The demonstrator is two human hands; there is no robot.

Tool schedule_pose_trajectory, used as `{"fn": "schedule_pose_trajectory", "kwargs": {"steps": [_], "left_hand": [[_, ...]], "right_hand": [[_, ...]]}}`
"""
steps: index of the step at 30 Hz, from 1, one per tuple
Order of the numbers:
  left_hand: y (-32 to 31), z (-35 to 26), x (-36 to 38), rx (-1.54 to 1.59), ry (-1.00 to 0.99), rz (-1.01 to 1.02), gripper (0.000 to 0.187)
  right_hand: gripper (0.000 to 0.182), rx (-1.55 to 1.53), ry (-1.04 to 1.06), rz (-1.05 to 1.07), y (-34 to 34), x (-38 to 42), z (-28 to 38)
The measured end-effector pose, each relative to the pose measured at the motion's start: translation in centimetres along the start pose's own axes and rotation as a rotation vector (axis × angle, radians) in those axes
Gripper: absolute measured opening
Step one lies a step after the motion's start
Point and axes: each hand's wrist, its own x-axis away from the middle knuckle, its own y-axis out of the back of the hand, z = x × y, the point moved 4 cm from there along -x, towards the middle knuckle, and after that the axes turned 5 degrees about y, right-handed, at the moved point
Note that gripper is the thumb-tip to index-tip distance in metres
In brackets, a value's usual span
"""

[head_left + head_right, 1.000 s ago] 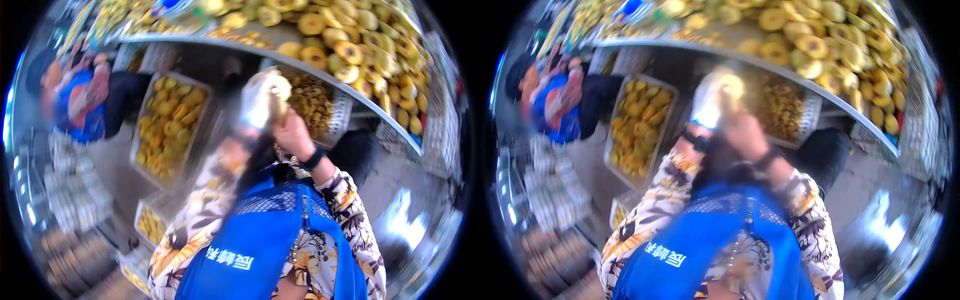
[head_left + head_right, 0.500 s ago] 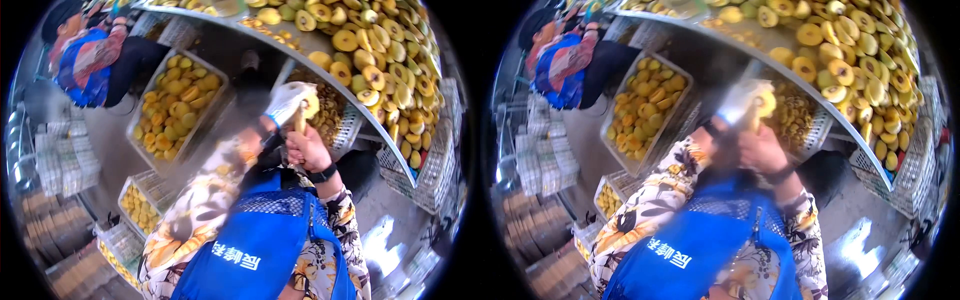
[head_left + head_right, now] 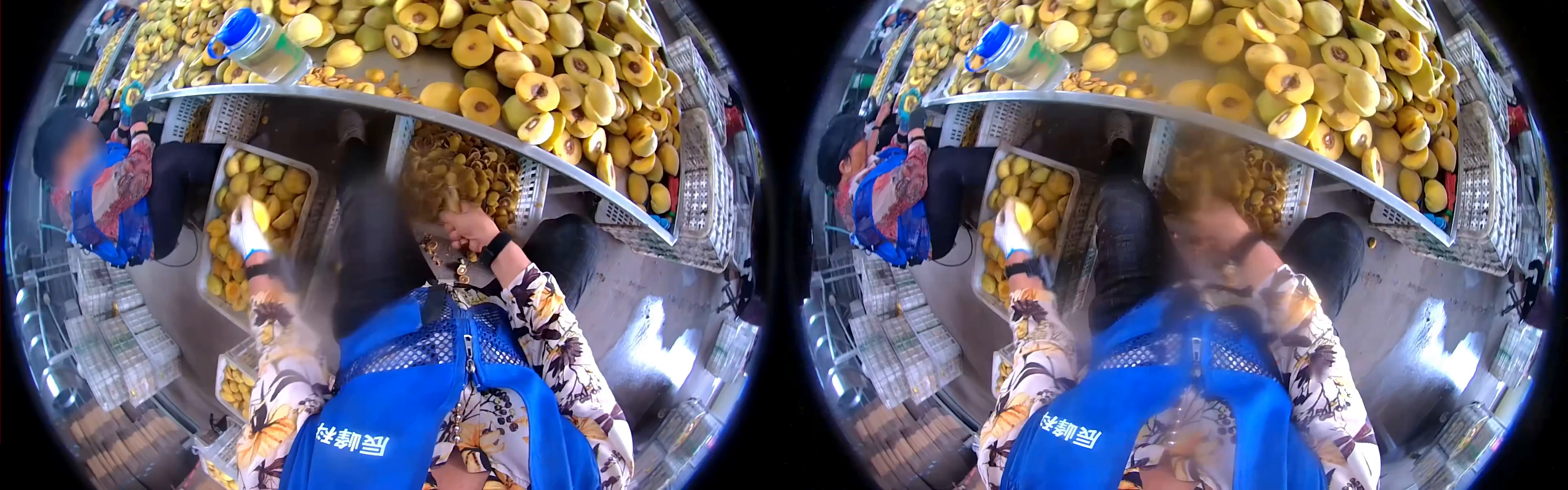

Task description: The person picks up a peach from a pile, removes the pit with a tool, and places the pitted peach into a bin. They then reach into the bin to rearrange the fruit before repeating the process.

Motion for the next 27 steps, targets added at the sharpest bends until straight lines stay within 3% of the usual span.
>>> {"fn": "schedule_pose_trajectory", "kwargs": {"steps": [1, 2, 3, 5, 6, 7, 9, 11, 13, 15, 19, 20, 21, 22, 23, 25, 27], "left_hand": [[1.4, -1.0, -0.8, -0.383, -0.141, -0.038, 0.043], [0.2, -2.6, -0.6, -0.439, -0.337, -0.042, 0.041], [-1.3, -4.4, 0.3, -0.495, -0.525, -0.048, 0.038], [-6.7, -8.6, 4.5, -0.565, -0.778, 0.024, 0.033], [-10.5, -10.7, 6.9, -0.5, -1.055, 0.149, 0.032], [-14.6, -11.4, 8.5, -0.417, -1.202, 0.242, 0.03], [-21.5, -13.1, 13.8, -0.72, -1.169, 0.462, 0.031], [-27.4, -13.8, 17.5, -1.134, -1.202, 0.574, 0.03], [-32.8, -12.5, 18.1, -1.254, -1.11, 0.879, 0.029], [-35.5, -11.6, 18.0, -1.463, -0.977, 0.888, 0.03], [-36.1, -11.5, 16.5, -1.268, -1.013, 0.875, 0.043], [-33.2, -13.4, 16.5, -0.959, -1.011, 0.811, 0.05], [-31.6, -14.0, 15.7, -0.762, -0.851, 0.801, 0.054], [-29.9, -13.9, 15.0, -0.356, -0.542, 0.961, 0.047], [-28.1, -13.4, 14.6, 0.054, -0.214, 1.063, 0.041], [-25.3, -12.3, 14.7, 0.566, 0.286, 1.212, 0.033], [-23.2, -10.9, 15.4, 0.628, 0.447, 1.26, 0.049]], "right_hand": [[0.017, 0.326, 0.316, 0.073, 0.3, -0.1, 0.3], [0.019, 0.647, 0.647, 0.039, 0.6, 0.1, 0.5], [0.02, 0.73, 0.845, 0.028, -0.3, 0.4, 2.9], [0.021, 0.849, 0.699, 0.02, -1.6, -0.3, 3.2], [0.021, 0.872, 0.363, 0.014, -1.4, -1.3, 1.7], [0.021, 0.839, 0.248, -0.021, -1.4, -1.4, 1.6], [0.024, 0.77, 0.021, -0.102, -1.3, -1.5, 1.3], [0.024, 0.63, 0.036, -0.227, -1.7, 0.2, 3.8], [0.025, 0.579, 0.092, -0.305, -1.6, 1.9, 4.5], [0.025, 0.616, 0.087, -0.326, -1.1, 3.1, 4.5], [0.026, 0.528, 0.024, -0.435, -0.3, 3.8, 4.5], [0.025, 0.64, 0.129, -0.472, -0.5, 3.9, 5.9], [0.025, 0.744, 0.232, -0.509, -0.9, 3.9, 7.5], [0.025, 0.843, 0.335, -0.542, -1.8, 4.1, 9.4], [0.026, 0.749, 0.229, -0.494, -2.4, 4.1, 11.6], [0.025, 0.759, 0.342, -0.45, -4.4, 4.2, 16.4], [0.023, 0.731, 0.354, -0.422, -4.5, 2.8, 15.6]]}}
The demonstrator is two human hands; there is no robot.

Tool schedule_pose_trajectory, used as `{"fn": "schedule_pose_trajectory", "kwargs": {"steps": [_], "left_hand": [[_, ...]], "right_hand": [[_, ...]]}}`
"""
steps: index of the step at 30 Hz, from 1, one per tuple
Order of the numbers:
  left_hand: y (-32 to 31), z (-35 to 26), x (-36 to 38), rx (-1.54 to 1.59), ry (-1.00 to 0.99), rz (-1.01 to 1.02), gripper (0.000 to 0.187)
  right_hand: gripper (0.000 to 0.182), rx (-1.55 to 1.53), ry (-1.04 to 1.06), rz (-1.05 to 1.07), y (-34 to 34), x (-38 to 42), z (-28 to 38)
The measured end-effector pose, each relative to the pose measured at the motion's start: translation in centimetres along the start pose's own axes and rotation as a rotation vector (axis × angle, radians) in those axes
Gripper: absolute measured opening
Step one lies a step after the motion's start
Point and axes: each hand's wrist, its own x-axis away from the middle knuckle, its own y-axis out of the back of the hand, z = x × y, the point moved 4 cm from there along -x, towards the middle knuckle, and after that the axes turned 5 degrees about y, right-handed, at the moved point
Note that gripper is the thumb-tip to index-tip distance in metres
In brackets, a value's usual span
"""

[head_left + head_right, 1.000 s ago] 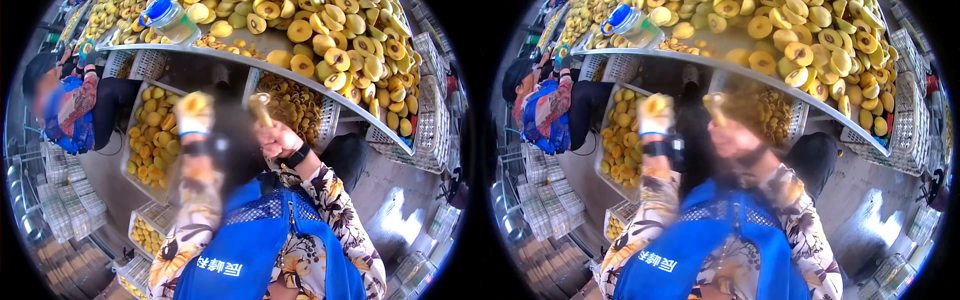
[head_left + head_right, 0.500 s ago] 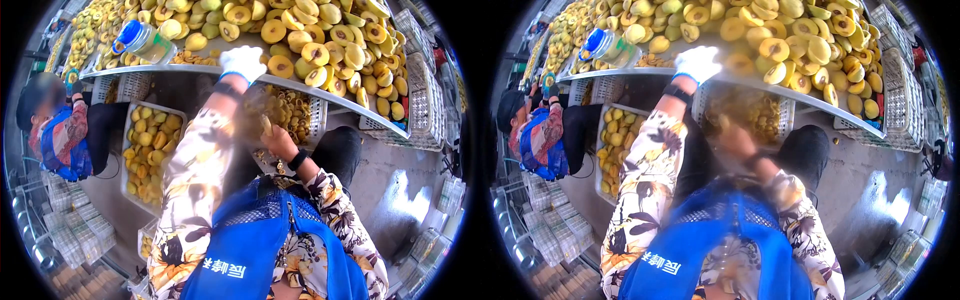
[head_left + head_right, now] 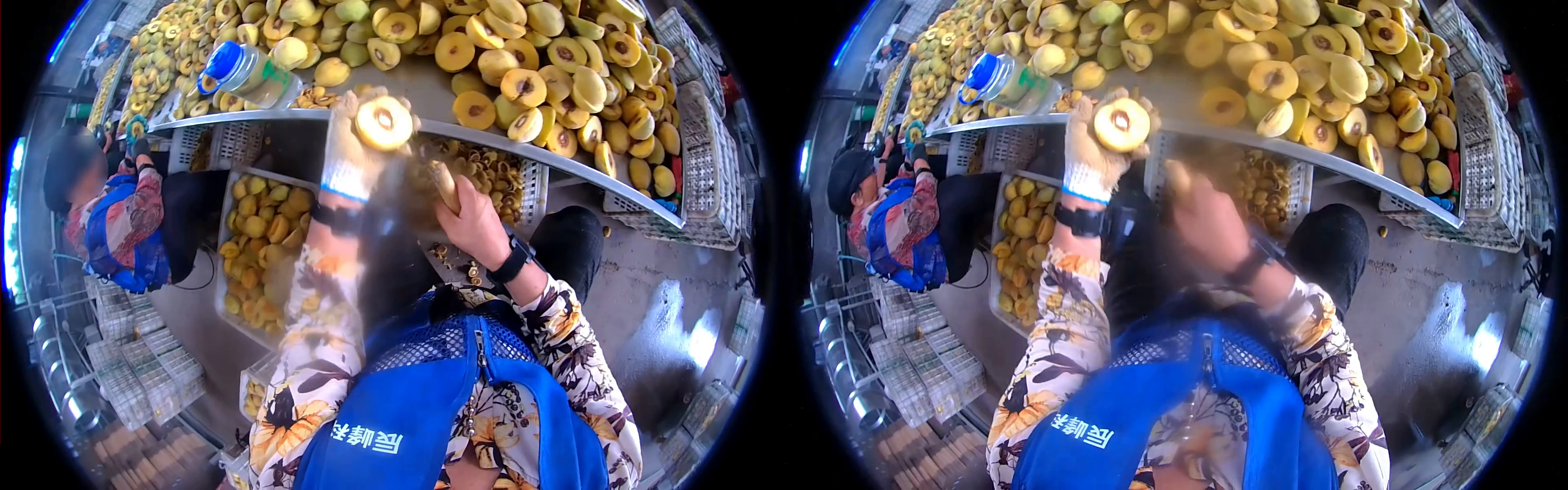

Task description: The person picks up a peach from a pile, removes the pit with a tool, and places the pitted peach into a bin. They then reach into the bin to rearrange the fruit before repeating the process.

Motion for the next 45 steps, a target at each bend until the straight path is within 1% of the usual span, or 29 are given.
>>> {"fn": "schedule_pose_trajectory", "kwargs": {"steps": [1, 2, 4, 7, 9, 11, 13, 15, 17, 18, 19, 22, 23, 24, 26, 27, 28, 30, 31, 33, 34, 36, 37, 40, 41, 44, 45], "left_hand": [[0.5, 0.6, 0.8, 0.003, 0.006, -0.064, 0.056], [0.9, 1.3, 1.2, -0.046, -0.06, -0.077, 0.053], [1.3, 2.9, 2.2, 0.03, 0.013, -0.112, 0.05], [1.2, 4.2, 2.7, -0.06, -0.034, -0.09, 0.049], [1.2, 4.1, 2.8, -0.658, -0.298, -0.102, 0.048], [1.0, 4.3, 2.8, -0.927, -0.398, -0.095, 0.047], [1.2, 4.6, 2.4, -0.869, -0.317, -0.062, 0.048], [1.7, 4.8, 2.0, -0.811, -0.211, 0.001, 0.048], [2.0, 4.7, 1.6, -0.598, 0.035, 0.117, 0.05], [1.4, 4.3, 1.9, -0.411, 0.223, 0.189, 0.052], [1.1, 4.0, 2.1, -0.473, 0.35, 0.209, 0.059], [0.6, 3.6, 2.1, -0.527, 0.495, 0.144, 0.067], [0.6, 3.3, 1.9, -0.554, 0.381, 0.105, 0.073], [0.8, 3.1, 1.8, -0.46, 0.273, 0.01, 0.072], [-0.3, 4.2, 4.1, -0.236, 0.111, -0.193, 0.065], [0.0, 4.8, 3.9, -0.262, 0.059, -0.193, 0.052], [-0.3, 4.8, 4.9, -0.616, -0.242, -0.279, 0.041], [0.8, 5.8, 5.1, -0.353, -0.236, -0.398, 0.033], [1.5, 6.0, 4.8, -0.369, -0.225, -0.36, 0.031], [2.4, 6.3, 4.3, -0.401, -0.196, -0.277, 0.027], [2.7, 6.3, 4.3, -0.398, -0.262, -0.279, 0.026], [2.2, 6.6, 4.4, -0.392, -0.38, -0.275, 0.023], [1.7, 6.6, 4.7, -0.593, -0.597, -0.295, 0.021], [2.5, 6.7, 4.4, -0.505, -0.249, -0.378, 0.023], [2.6, 7.1, 3.8, -0.458, -0.131, -0.312, 0.029], [2.6, 8.1, 3.8, -0.248, 0.213, -0.27, 0.036], [2.3, 8.3, 4.1, -0.187, 0.289, -0.267, 0.041]], "right_hand": [[0.022, -0.022, 0.006, 0.012, -0.4, -0.3, 0.0], [0.021, -0.042, 0.007, 0.022, -0.8, -0.6, 0.0], [0.019, -0.007, -0.026, 0.075, -1.3, -0.8, -0.1], [0.019, -0.011, -0.007, 0.098, -0.9, -0.6, 0.5], [0.019, 0.004, -0.012, 0.095, -0.8, -0.2, 0.4], [0.019, 0.029, -0.023, 0.11, -0.7, 0.2, 0.3], [0.019, 0.062, -0.042, 0.145, -0.6, 0.4, 0.4], [0.019, 0.071, 0.015, 0.177, -0.8, 0.8, -0.1], [0.02, 0.052, 0.052, 0.221, -0.9, 0.9, -0.6], [0.02, 0.026, 0.058, 0.251, -1.1, 1.0, -0.8], [0.021, -0.001, 0.063, 0.283, -1.4, 1.2, -1.0], [0.021, -0.021, 0.075, 0.273, -1.8, 1.2, -1.3], [0.021, -0.122, -0.054, 0.28, -1.9, 1.4, -1.5], [0.022, -0.222, -0.182, 0.282, -1.6, 1.2, -0.5], [0.024, -0.341, -0.34, 0.295, -1.9, 1.2, -0.3], [0.025, -0.359, -0.367, 0.307, -2.4, 1.2, -0.6], [0.026, -0.376, -0.395, 0.328, -2.9, 1.3, -0.7], [0.025, -0.498, -0.491, 0.35, -3.1, 1.6, 0.5], [0.025, -0.555, -0.539, 0.356, -3.1, 1.8, 1.0], [0.025, -0.561, -0.547, 0.335, -3.9, 2.3, 0.5], [0.026, -0.565, -0.552, 0.315, -4.0, 2.4, 0.3], [0.024, -0.705, -0.592, 0.332, -4.0, 2.7, 0.6], [0.023, -0.777, -0.61, 0.342, -4.1, 2.8, 0.6], [0.017, -0.889, -0.657, 0.412, -4.6, 3.2, 0.0], [0.015, -0.95, -0.674, 0.421, -4.7, 3.3, -0.1], [0.01, -1.138, -0.721, 0.468, -5.0, 3.6, -0.1], [0.009, -1.205, -0.736, 0.495, -5.1, 3.5, -0.2]]}}
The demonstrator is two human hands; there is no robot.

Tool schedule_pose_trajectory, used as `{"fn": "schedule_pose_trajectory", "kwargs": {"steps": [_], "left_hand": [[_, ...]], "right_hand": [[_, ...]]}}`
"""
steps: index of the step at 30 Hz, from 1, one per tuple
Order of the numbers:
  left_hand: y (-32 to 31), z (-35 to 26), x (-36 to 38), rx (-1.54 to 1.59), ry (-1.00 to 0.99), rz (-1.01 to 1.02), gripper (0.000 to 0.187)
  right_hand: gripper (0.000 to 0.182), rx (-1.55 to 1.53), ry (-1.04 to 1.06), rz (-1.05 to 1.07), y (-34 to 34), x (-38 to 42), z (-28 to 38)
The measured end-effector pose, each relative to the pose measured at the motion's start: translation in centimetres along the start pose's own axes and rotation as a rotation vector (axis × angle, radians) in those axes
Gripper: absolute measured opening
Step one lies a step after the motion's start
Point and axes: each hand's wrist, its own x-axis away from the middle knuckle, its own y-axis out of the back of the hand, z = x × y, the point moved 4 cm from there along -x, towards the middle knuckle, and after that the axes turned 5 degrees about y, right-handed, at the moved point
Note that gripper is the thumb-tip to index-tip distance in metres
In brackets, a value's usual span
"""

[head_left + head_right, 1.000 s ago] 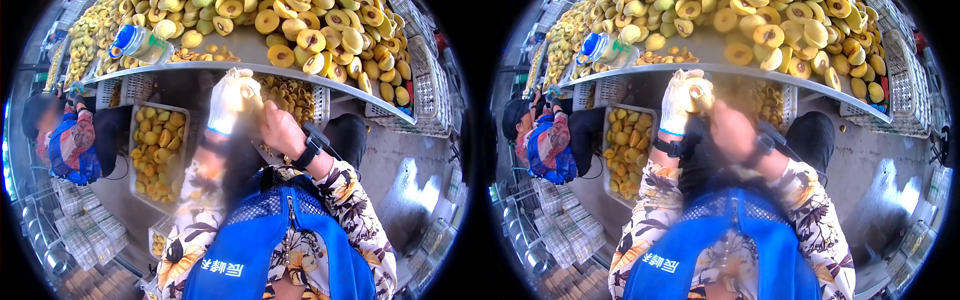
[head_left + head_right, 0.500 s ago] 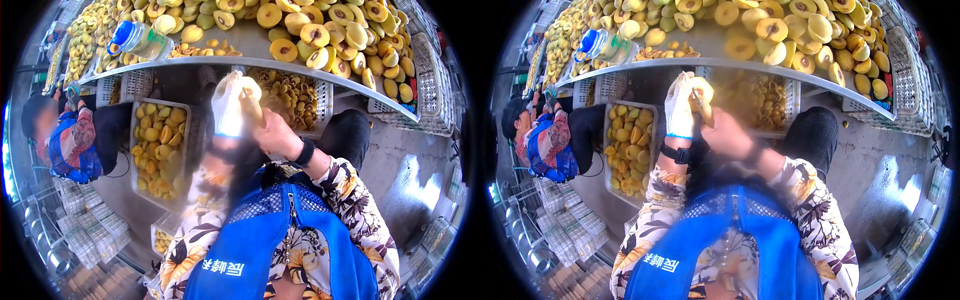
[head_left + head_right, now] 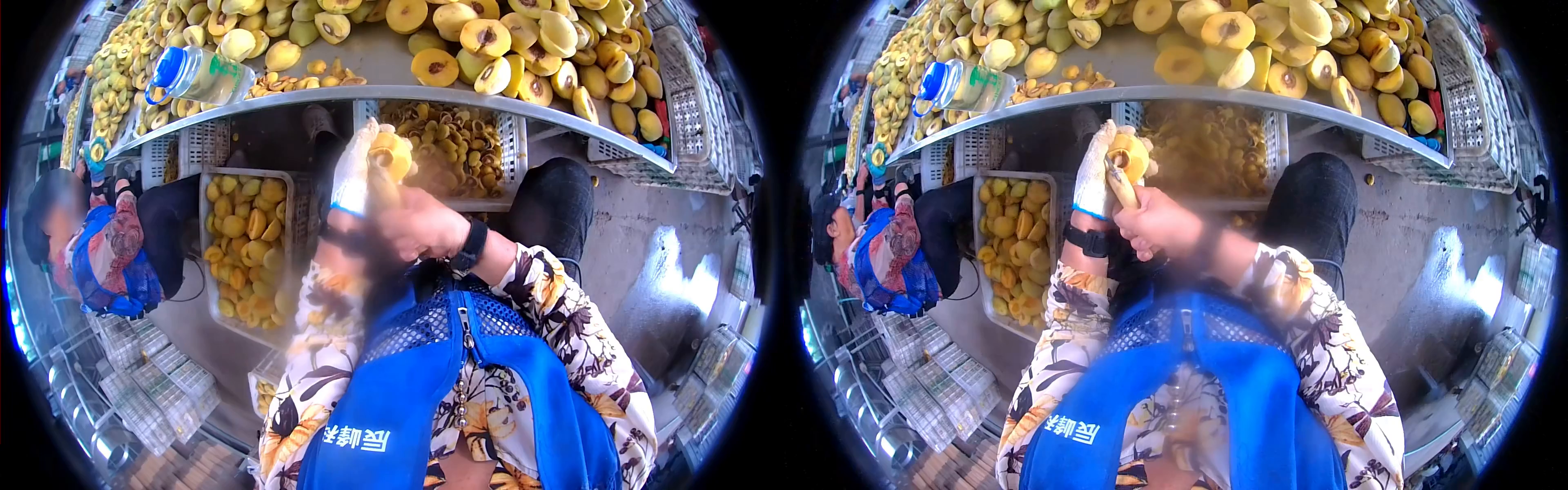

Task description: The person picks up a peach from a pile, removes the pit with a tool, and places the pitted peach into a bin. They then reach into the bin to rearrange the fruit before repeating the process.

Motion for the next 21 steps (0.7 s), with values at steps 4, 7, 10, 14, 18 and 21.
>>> {"fn": "schedule_pose_trajectory", "kwargs": {"steps": [4, 7, 10, 14, 18, 21], "left_hand": [[0.4, -1.2, 0.2, 0.062, -0.066, -0.173, 0.045], [5.2, -0.6, -0.6, -0.048, 0.061, -0.043, 0.056], [9.2, -0.8, -0.4, 0.063, -0.157, -0.099, 0.056], [11.2, -5.6, 5.6, -0.07, -0.546, -0.793, 0.042], [20.7, -8.4, 10.5, -0.996, -0.61, -1.169, 0.04], [20.5, -9.3, 11.8, -1.418, -0.583, -1.297, 0.04]], "right_hand": [[0.008, -0.182, -0.005, 0.166, 0.3, -1.2, 0.0], [0.008, -0.219, -0.075, 0.236, 0.0, -2.1, -0.8], [0.008, -0.301, -0.088, 0.374, -0.8, -1.9, -1.8], [0.014, -0.343, -0.083, 0.464, -1.2, -0.1, -1.2], [0.012, -0.202, -0.035, -0.021, 5.1, -2.6, -0.8], [0.013, 0.063, 0.024, -0.35, 9.1, -2.7, -1.3]]}}
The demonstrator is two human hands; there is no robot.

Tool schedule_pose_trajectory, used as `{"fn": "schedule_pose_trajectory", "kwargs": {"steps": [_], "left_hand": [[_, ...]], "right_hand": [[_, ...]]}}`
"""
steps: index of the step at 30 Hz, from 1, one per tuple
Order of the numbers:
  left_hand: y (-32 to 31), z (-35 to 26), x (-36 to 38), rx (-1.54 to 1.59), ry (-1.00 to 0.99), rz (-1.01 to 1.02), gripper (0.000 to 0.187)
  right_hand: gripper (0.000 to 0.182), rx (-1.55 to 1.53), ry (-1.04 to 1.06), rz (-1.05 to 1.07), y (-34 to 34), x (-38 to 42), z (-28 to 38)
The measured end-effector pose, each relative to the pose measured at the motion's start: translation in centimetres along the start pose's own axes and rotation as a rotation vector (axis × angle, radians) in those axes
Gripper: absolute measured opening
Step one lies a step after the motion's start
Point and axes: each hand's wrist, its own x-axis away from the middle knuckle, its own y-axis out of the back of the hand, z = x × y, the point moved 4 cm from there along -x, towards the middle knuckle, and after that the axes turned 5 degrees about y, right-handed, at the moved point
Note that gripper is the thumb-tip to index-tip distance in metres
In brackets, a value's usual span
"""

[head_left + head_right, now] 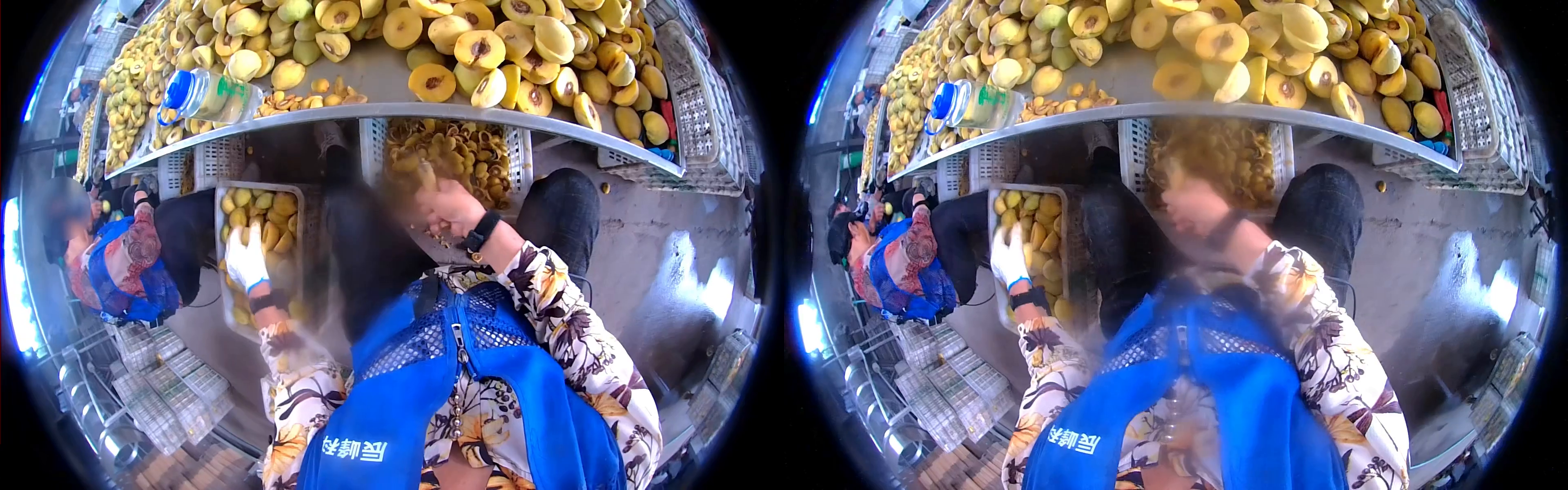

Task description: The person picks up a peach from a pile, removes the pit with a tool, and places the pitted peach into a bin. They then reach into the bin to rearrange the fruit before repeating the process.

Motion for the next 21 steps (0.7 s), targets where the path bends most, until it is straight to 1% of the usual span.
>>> {"fn": "schedule_pose_trajectory", "kwargs": {"steps": [1, 2, 4, 5, 6, 7, 8, 10, 11, 12, 14, 15, 16, 18, 20, 21], "left_hand": [[0.5, -2.6, 0.3, 0.035, -0.072, -0.06, 0.039], [1.0, -6.0, 0.9, 0.07, -0.138, -0.118, 0.039], [0.4, -14.4, 1.5, 0.224, -0.48, -0.184, 0.038], [0.0, -19.0, 2.2, 0.253, -0.615, -0.206, 0.036], [-0.6, -23.4, 3.4, 0.225, -0.686, -0.198, 0.037], [-2.2, -26.8, 3.9, 0.3, -0.708, -0.017, 0.041], [-3.3, -30.5, 4.7, 0.174, -0.759, 0.063, 0.047], [-7.0, -35.6, 5.6, 0.009, -0.814, 0.391, 0.051], [-9.7, -36.9, 5.9, 0.012, -0.89, 0.462, 0.048], [-10.8, -38.1, 5.8, -0.021, -0.837, 0.538, 0.046], [-10.9, -38.6, 5.3, 0.075, -0.84, 0.562, 0.048], [-11.8, -38.3, 4.7, 0.132, -0.842, 0.585, 0.047], [-12.1, -37.7, 4.1, 0.223, -0.862, 0.49, 0.05], [-8.0, -36.2, 3.8, 0.289, -0.75, 0.52, 0.053], [-5.9, -34.0, 3.6, 0.522, -0.698, 0.548, 0.047], [-4.0, -33.0, 4.7, 0.61, -0.645, 0.717, 0.045]], "right_hand": [[0.014, 0.069, 0.023, -0.079, 0.6, 0.0, -0.5], [0.015, 0.091, 0.038, -0.089, 0.7, 0.0, -1.0], [0.018, 0.141, 0.092, -0.113, 0.8, -0.1, -0.8], [0.018, 0.186, 0.139, -0.102, 0.5, 0.4, -0.2], [0.019, 0.228, 0.186, -0.095, 0.0, 1.5, 0.6], [0.019, 0.27, 0.231, -0.09, -0.2, 2.3, 1.1], [0.02, 0.315, 0.258, -0.11, 0.0, 2.7, 1.3], [0.02, 0.408, 0.299, -0.152, 0.8, 3.7, 1.6], [0.019, 0.38, 0.283, -0.175, 1.0, 4.6, 2.0], [0.018, 0.389, 0.302, -0.209, 1.5, 5.5, 2.3], [0.016, 0.402, 0.338, -0.273, 2.1, 7.1, 3.0], [0.013, 0.354, 0.361, -0.292, 2.0, 7.7, 3.6], [0.013, 0.33, 0.477, -0.251, 2.4, 7.7, 3.8], [0.02, 0.588, 0.619, -0.389, 2.6, 7.8, 5.4], [0.028, 0.75, 0.77, -0.491, 2.4, 7.8, 7.2], [0.033, 0.807, 0.85, -0.524, 2.0, 7.9, 8.0]]}}
